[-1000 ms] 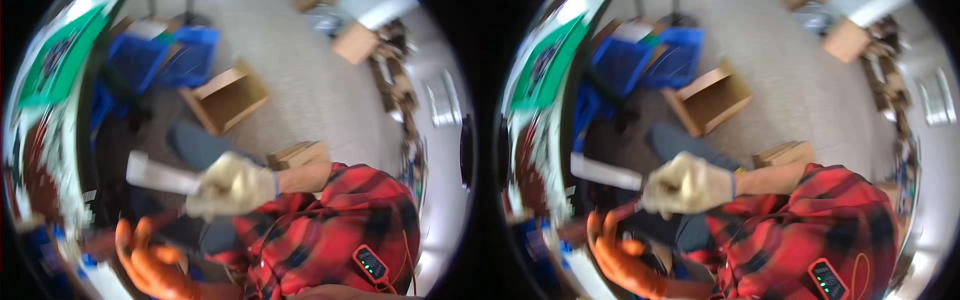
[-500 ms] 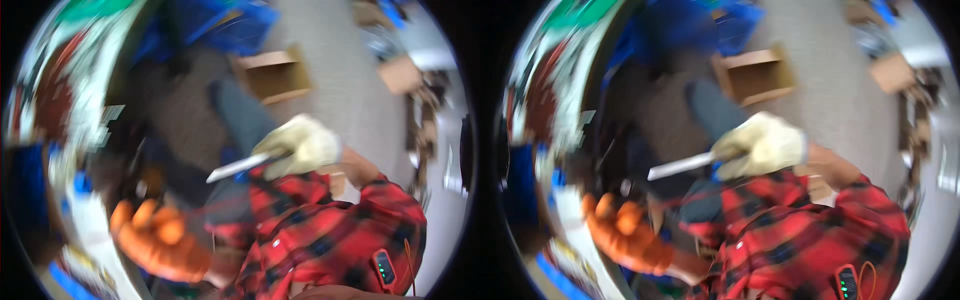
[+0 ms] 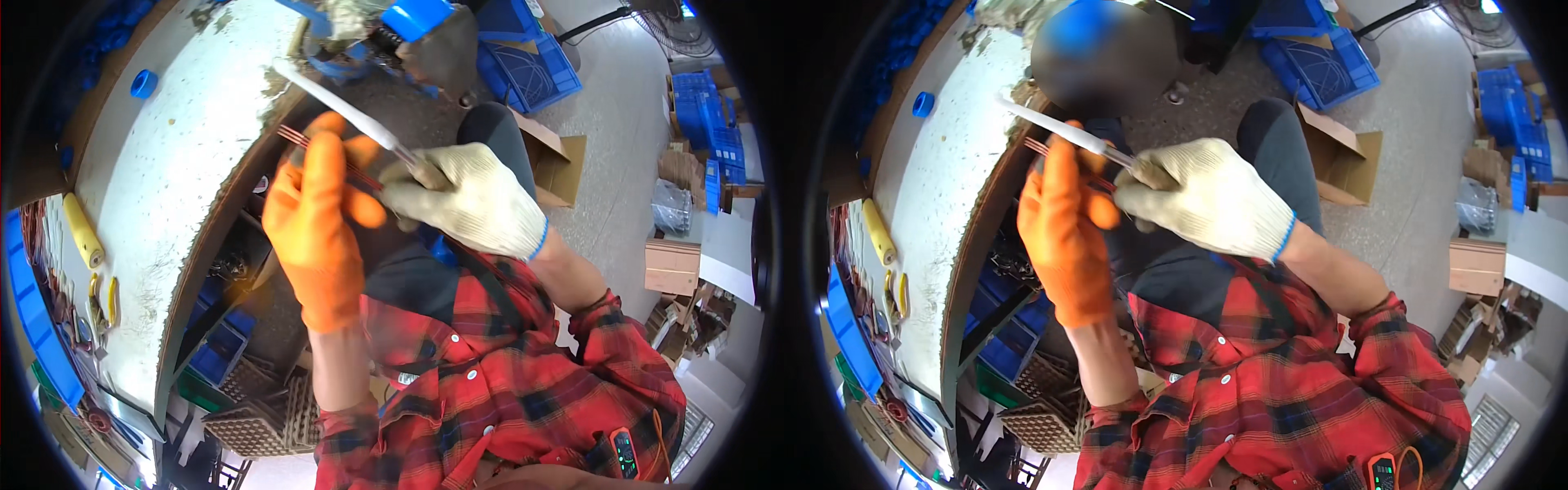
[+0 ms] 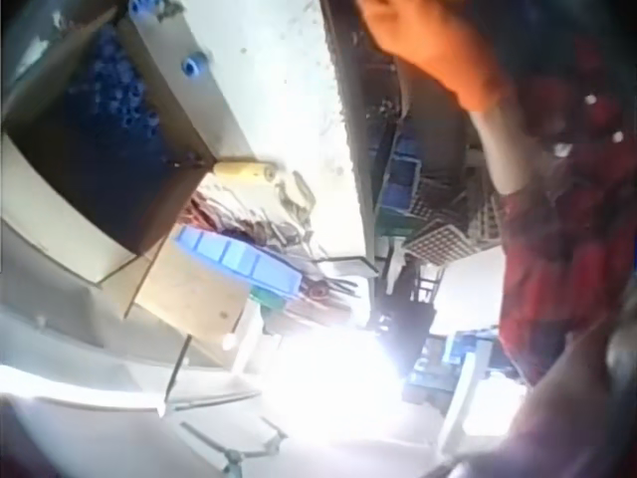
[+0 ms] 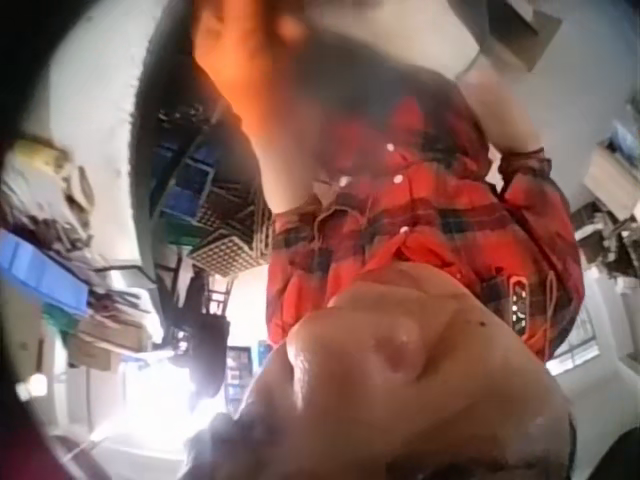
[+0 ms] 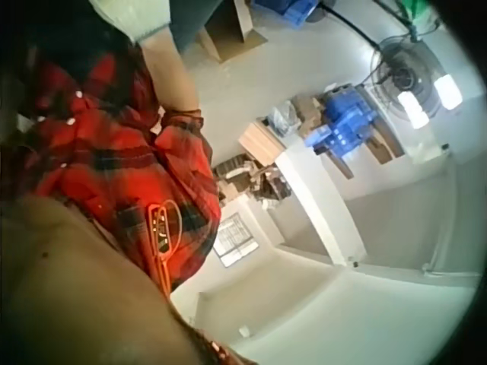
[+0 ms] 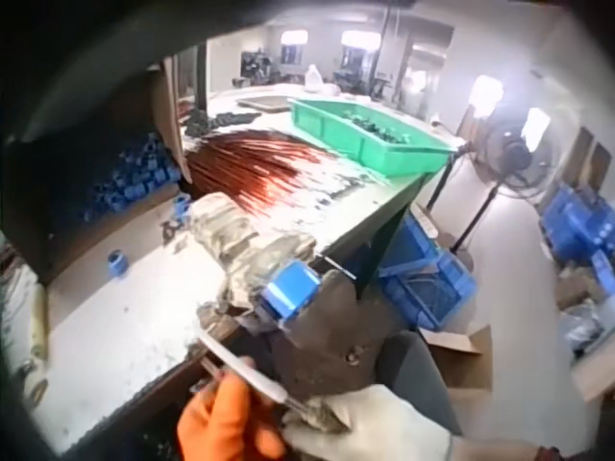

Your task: The recorder is assembling electrical wires by attaching blue connectors to red wire strands on a workbench.

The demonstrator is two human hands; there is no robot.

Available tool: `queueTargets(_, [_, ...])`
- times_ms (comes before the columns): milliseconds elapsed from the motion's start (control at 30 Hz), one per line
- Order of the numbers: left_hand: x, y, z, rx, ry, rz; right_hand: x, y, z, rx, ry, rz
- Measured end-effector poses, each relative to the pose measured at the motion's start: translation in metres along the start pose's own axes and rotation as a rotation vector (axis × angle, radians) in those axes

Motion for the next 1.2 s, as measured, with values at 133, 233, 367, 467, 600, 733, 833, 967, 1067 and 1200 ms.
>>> queueTargets(133, [0.006, -0.01, 0.005, 0.061, -0.005, 0.013, -0.006, -0.014, -0.011, 0.094, 0.125, 0.031])
queueTargets(233, [-0.006, 0.0, 0.025, 0.082, -0.038, -0.096, 0.005, 0.004, -0.016, 0.095, 0.139, 0.083])
queueTargets(367, [-0.02, 0.018, 0.067, -0.321, -0.206, -0.015, 0.046, 0.046, -0.021, 0.153, 0.074, 0.198])
queueTargets(467, [-0.016, 0.009, 0.091, -0.613, -0.291, 0.046, 0.081, 0.059, -0.02, 0.33, 0.144, 0.34])
queueTargets(600, [-0.027, -0.005, 0.106, -0.763, -0.564, -0.035, 0.091, 0.056, -0.025, 0.24, 0.251, 0.401])
queueTargets(733, [-0.037, -0.034, 0.131, -0.772, -0.801, -0.144, 0.098, 0.045, -0.038, 0.415, 0.301, 0.455])
queueTargets(833, [-0.035, -0.065, 0.146, -0.642, -0.799, -0.337, 0.102, 0.037, -0.071, 0.465, 0.412, 0.368])
queueTargets(967, [-0.056, -0.097, 0.182, -1.108, -1.263, -0.826, 0.11, 0.047, -0.119, 0.578, 0.749, 0.399])
queueTargets(1067, [-0.062, -0.098, 0.186, -1.368, -1.321, -1.035, 0.108, 0.05, -0.136, 0.718, 0.806, 0.441])
queueTargets(1200, [-0.068, -0.076, 0.188, -1.684, -1.466, -1.152, 0.094, 0.05, -0.143, 0.725, 0.863, 0.468])
Point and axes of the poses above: each hand's wrist, its own y-axis away from the middle knuckle, its own x-axis out of the back of the hand, z = x × y, the point moved 5 cm from there along -y, towards the middle knuckle, and after that the axes turned 8 degrees about -x, right-handed, at the moved point
